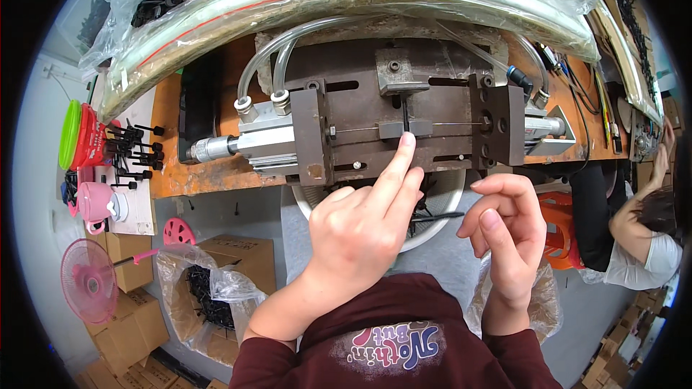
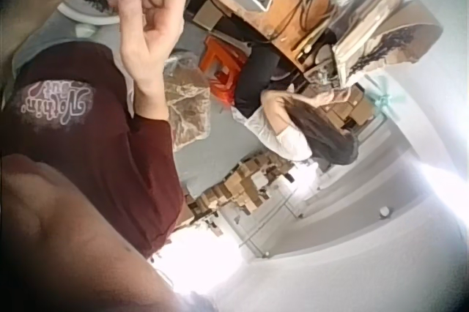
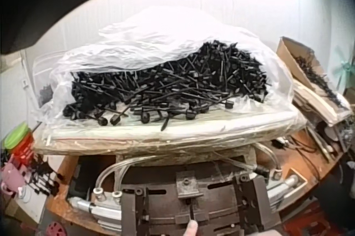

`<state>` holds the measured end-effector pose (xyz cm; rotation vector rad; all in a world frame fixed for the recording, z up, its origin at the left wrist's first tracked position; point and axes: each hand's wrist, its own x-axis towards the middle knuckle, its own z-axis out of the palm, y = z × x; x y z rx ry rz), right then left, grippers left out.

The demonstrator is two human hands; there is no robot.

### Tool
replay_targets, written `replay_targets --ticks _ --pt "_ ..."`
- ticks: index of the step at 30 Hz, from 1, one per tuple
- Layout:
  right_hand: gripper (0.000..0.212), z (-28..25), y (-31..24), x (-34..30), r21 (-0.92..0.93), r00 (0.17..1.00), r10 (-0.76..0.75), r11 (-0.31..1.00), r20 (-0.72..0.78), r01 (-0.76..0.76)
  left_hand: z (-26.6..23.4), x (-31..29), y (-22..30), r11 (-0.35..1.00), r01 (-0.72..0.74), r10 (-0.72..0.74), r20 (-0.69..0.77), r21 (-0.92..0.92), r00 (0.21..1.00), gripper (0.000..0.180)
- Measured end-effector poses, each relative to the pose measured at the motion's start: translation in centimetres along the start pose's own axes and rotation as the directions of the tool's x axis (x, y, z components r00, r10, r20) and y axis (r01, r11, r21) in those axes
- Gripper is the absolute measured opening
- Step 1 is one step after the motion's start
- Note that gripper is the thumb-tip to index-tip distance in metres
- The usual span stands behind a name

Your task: Manually assemble small plastic and metal components using a specialized fixture on a workbench.

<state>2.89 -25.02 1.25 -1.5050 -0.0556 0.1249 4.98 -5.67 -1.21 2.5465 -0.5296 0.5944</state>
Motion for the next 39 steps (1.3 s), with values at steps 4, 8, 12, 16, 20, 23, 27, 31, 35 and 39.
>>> replay_targets --ticks 4,8,12,16,20,23,27,31,35,39 --pt "0.029 -0.7 0.0 -0.2 -0.077 0.999 -0.041 0.996 0.015 0.042 -0.1 0.4 0.1 0.999 -0.009 0.009 0.022 0.034 1.000 0.025" --pt "0.032 0.0 0.3 0.2 0.004 0.985 -0.164 0.986 0.054 0.164 -0.3 0.5 0.2 0.999 -0.008 0.006 0.042 0.053 0.999 0.026" --pt "0.031 1.7 0.4 0.2 0.172 0.991 -0.120 0.977 -0.055 0.128 -0.7 0.5 0.7 0.990 0.046 -0.042 0.034 -0.135 0.999 0.025" --pt "0.014 2.0 0.1 1.0 0.244 0.998 -0.055 0.969 0.022 0.048 -2.0 -0.1 1.3 0.827 0.181 -0.114 0.156 -0.532 0.981 0.025" --pt "0.014 1.8 0.1 1.4 0.248 0.997 -0.072 0.967 0.024 0.064 -3.2 -1.6 1.3 0.452 0.509 -0.135 0.508 -0.733 0.851 0.023" --pt "0.016 1.5 0.2 0.8 0.250 0.998 -0.056 0.967 0.013 0.051 -3.7 -2.4 1.3 -0.021 0.687 -0.034 0.688 -0.726 0.725 0.043" --pt "0.016 0.7 0.5 -0.7 0.202 0.998 -0.052 0.978 -0.044 0.060 -5.4 -2.6 1.0 -0.122 0.592 -0.083 0.602 -0.797 0.794 0.037" --pt "0.015 -0.1 1.7 -2.0 0.164 0.995 -0.018 0.986 -0.094 0.034 -9.2 -1.8 -1.6 0.213 0.163 -0.336 0.084 -0.964 0.938 0.018" --pt "0.012 -0.4 3.1 -2.8 0.147 0.993 0.037 0.989 -0.114 -0.020 -15.6 2.2 -8.4 0.902 -0.198 -0.108 -0.645 -0.383 0.756 0.020" --pt "0.011 0.4 3.8 -3.4 0.154 0.990 0.087 0.986 -0.115 -0.069 -25.0 10.7 -15.0 0.995 -0.082 0.005 -0.837 -0.047 0.547 0.039"
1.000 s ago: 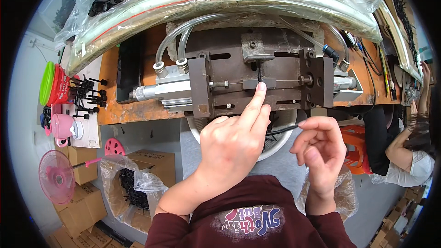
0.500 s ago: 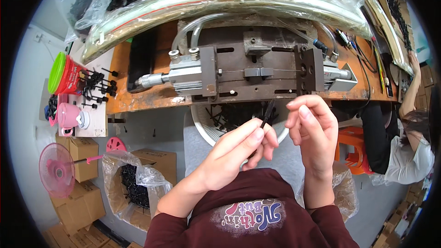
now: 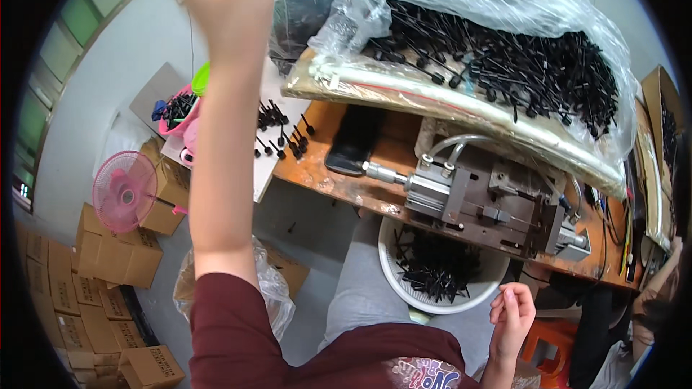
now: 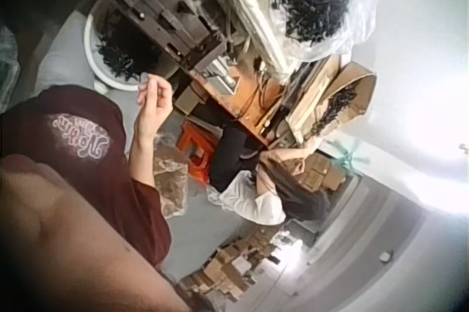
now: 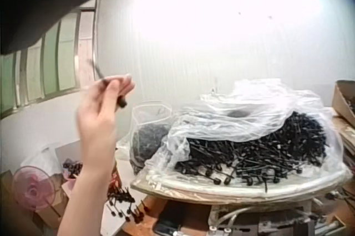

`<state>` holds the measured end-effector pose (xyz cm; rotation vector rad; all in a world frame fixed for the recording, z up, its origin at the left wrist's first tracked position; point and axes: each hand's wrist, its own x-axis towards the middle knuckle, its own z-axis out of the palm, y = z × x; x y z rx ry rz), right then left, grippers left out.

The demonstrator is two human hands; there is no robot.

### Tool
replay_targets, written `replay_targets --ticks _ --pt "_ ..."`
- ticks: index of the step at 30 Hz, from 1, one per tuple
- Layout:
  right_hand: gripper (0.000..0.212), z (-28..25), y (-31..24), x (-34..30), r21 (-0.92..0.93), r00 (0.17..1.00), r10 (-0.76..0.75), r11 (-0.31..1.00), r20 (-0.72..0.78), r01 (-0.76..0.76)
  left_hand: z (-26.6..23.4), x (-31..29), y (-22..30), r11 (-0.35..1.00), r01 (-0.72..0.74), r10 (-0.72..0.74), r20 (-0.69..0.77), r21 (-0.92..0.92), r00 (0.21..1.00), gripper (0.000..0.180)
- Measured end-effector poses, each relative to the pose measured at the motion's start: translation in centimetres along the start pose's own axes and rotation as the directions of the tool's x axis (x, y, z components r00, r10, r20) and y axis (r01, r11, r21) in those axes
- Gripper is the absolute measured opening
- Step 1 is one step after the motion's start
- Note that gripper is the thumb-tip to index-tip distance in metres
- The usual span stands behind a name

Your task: Manually assemble small plastic and metal components using a specialized fixture on a workbench.

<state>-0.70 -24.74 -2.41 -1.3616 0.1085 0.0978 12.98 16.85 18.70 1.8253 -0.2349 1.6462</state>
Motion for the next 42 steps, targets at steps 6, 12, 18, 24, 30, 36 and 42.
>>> replay_targets --ticks 6,12,18,24,30,36,42 --pt "0.011 0.6 0.5 -1.0 -0.047 1.000 -0.009 0.999 -0.016 0.008 0.0 5.2 -4.0 0.826 0.465 -0.461 0.093 -0.318 0.883 0.076" --pt "0.011 0.6 -1.2 -1.0 -0.147 0.999 -0.033 0.989 -0.006 0.032 -2.0 -7.5 1.7 0.816 0.431 -0.215 0.489 -0.386 0.845 0.044" --pt "0.009 2.7 -2.0 -1.9 -0.181 0.990 -0.117 0.975 0.075 0.129 -4.7 -14.3 9.0 0.813 0.531 -0.179 0.765 -0.239 0.618 0.057" --pt "0.017 6.0 -3.0 -3.3 -0.349 0.733 -0.538 0.650 0.417 0.676 -5.6 -21.1 10.9 0.800 0.527 -0.182 0.722 -0.286 0.668 0.050" --pt "0.040 13.3 -6.7 -7.1 0.046 0.272 -0.934 0.268 -0.234 0.962 -3.6 -25.7 14.4 0.771 0.565 -0.189 0.742 -0.294 0.643 0.043" --pt "0.042 12.5 -8.3 -6.3 -0.297 -0.336 -0.826 -0.216 -0.452 0.930 -1.7 -27.9 17.3 0.784 0.515 -0.104 0.746 -0.346 0.658 0.038" --pt "0.044 6.0 -9.1 -5.3 -0.956 -0.742 -0.638 0.030 0.208 -0.293 -1.3 -29.0 18.1 0.792 0.518 -0.077 0.789 -0.323 0.609 0.037"
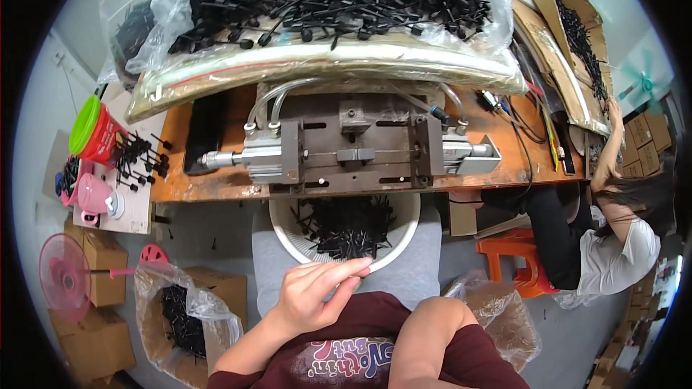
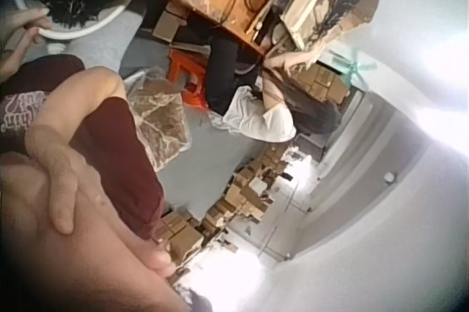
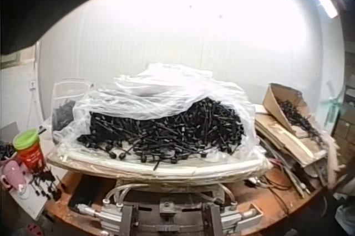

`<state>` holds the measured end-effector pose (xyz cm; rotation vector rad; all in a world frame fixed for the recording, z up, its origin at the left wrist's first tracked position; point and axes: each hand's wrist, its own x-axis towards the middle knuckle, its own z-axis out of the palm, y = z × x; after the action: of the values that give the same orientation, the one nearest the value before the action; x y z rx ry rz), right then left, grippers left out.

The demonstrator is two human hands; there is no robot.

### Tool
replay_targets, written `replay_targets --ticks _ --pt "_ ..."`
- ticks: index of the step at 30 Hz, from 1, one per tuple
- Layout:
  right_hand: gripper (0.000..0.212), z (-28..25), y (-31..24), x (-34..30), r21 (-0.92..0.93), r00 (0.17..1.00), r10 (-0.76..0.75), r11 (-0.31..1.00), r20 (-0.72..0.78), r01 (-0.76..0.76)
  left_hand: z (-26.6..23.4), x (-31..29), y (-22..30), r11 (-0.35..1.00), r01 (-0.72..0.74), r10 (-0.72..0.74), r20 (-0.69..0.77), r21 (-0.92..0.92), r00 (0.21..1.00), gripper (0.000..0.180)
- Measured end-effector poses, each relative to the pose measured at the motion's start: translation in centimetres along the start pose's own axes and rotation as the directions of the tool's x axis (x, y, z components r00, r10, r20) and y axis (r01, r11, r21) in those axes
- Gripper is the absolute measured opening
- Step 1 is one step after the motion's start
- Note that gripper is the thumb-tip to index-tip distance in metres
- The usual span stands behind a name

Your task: Manually assemble small plastic and metal components using a specialized fixture on a workbench.

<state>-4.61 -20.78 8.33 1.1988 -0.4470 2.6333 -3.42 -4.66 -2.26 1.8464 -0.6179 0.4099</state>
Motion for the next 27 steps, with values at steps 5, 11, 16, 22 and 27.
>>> replay_targets --ticks 5,11,16,22,27 --pt "0.046 -2.0 -0.3 -3.2 0.708 0.934 0.319 0.622 0.162 -0.335 0.4 -0.1 -0.9 0.999 -0.039 0.038 0.012 0.037 0.999 0.035" --pt "0.043 0.7 0.4 -5.7 0.449 0.527 -0.149 -0.365 0.836 -0.816 0.5 -0.8 -2.5 0.997 -0.035 0.036 -0.010 0.073 0.999 0.035" --pt "0.023 13.3 -3.9 -10.4 0.686 0.459 -0.583 0.251 0.671 -0.683 0.2 -1.4 -3.6 0.993 -0.031 0.028 0.030 0.112 0.999 0.039" --pt "0.037 20.6 -15.4 -15.1 0.678 0.113 -0.784 0.443 0.610 -0.587 0.4 -1.6 -4.1 0.988 -0.061 0.054 0.051 0.141 0.997 0.035" --pt "0.037 23.3 -20.8 -17.0 0.686 -0.301 -0.779 0.627 0.550 -0.369 0.8 -2.5 -4.8 0.991 -0.043 0.042 0.011 0.124 0.999 0.046"
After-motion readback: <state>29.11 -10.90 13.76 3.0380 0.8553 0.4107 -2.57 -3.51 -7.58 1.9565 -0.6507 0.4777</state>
